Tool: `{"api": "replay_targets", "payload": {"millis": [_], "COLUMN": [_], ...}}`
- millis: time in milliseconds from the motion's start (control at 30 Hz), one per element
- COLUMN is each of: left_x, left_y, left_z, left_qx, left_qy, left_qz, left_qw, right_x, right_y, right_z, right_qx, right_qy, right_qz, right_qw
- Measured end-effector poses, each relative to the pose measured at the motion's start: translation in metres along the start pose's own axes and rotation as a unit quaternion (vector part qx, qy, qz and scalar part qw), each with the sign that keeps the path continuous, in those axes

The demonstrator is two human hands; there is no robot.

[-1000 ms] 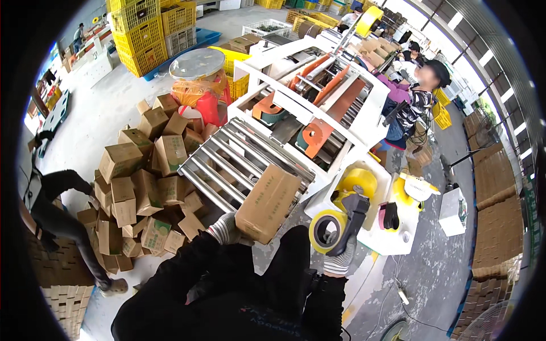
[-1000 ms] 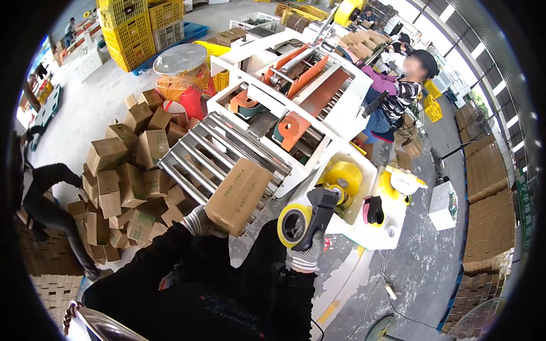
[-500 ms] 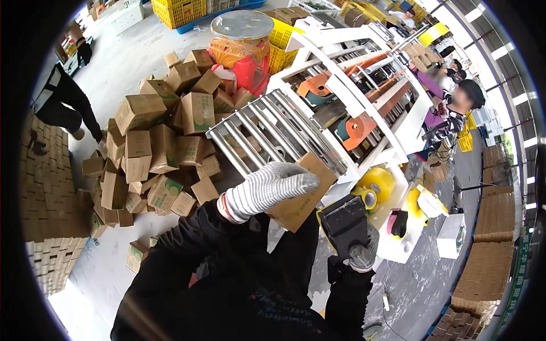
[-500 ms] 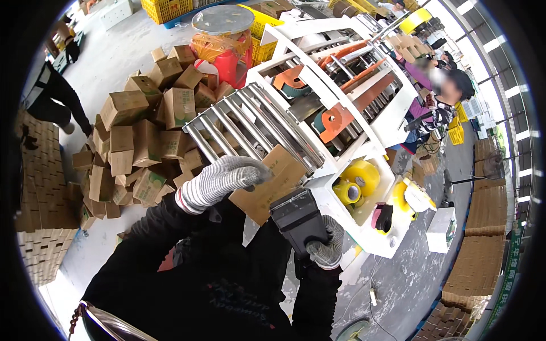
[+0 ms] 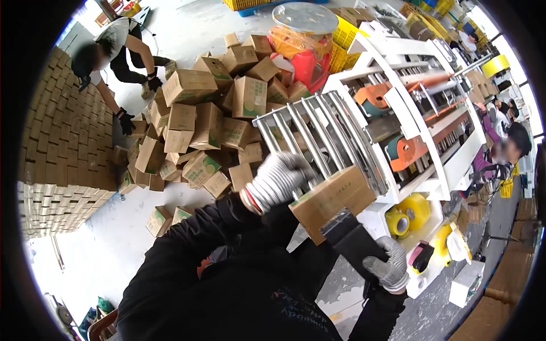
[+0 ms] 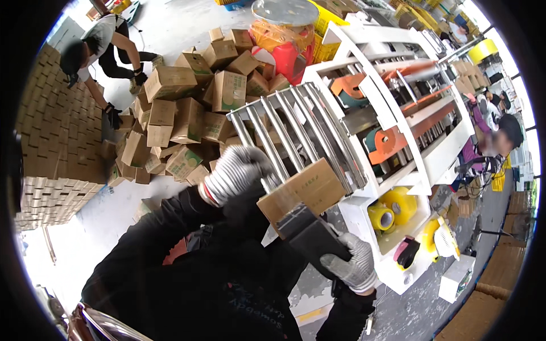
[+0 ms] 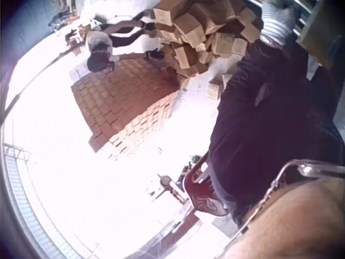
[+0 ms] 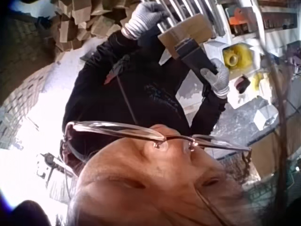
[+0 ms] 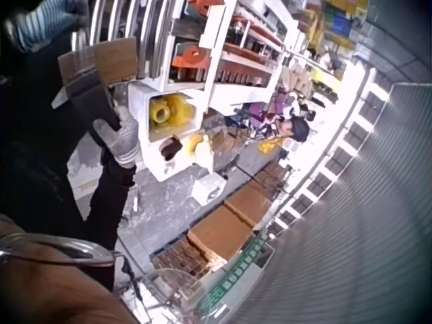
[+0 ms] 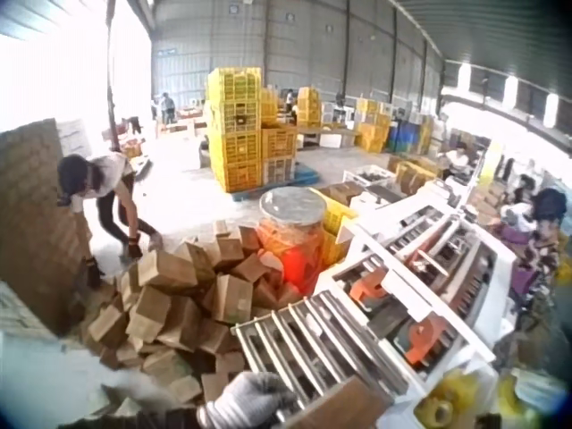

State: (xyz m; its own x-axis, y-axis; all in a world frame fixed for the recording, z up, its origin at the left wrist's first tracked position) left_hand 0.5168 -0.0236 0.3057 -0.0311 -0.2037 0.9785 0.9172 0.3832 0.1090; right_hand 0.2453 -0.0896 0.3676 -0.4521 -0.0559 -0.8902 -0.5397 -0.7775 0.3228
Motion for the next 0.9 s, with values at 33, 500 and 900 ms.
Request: {"api": "replay_targets", "payload": {"millis": [33,500,900], "left_x": [0.004,-0.152,-0.062], "left_y": [0.018,-0.051,-0.03], "left_z": [-0.004,-0.044,-0.037], "left_qx": [0.016,-0.091,-0.074], "left_qy": [0.051,0.19,0.2], "left_qz": [0.058,-0.128,-0.394], "left_qw": [0.997,0.969,0.894], "right_x": [0.008,0.141,0.173], "right_y": [0.016,0.037,0.019], "right_z": [0.013,0.004,-0.003], "right_qx": [0.019,0.065,0.039], "right_qy": [-0.02,-0.027,-0.015], "right_qz": [-0.027,-0.057,-0.116], "right_qw": [0.999,0.996,0.992]}}
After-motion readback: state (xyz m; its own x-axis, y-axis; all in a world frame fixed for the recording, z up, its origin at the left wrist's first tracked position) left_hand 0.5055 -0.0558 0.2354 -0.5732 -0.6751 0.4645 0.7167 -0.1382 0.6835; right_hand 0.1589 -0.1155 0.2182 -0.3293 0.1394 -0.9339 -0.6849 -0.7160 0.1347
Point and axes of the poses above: each hand's wrist, its own z-axis away from the middle knuckle, its own y-axis out of the back of the hand, x = y × z, the point moved 7 cm from there along -z, towards the middle knuckle, and after that the axes turned 2 degrees about -x, right-handed, at the moved point
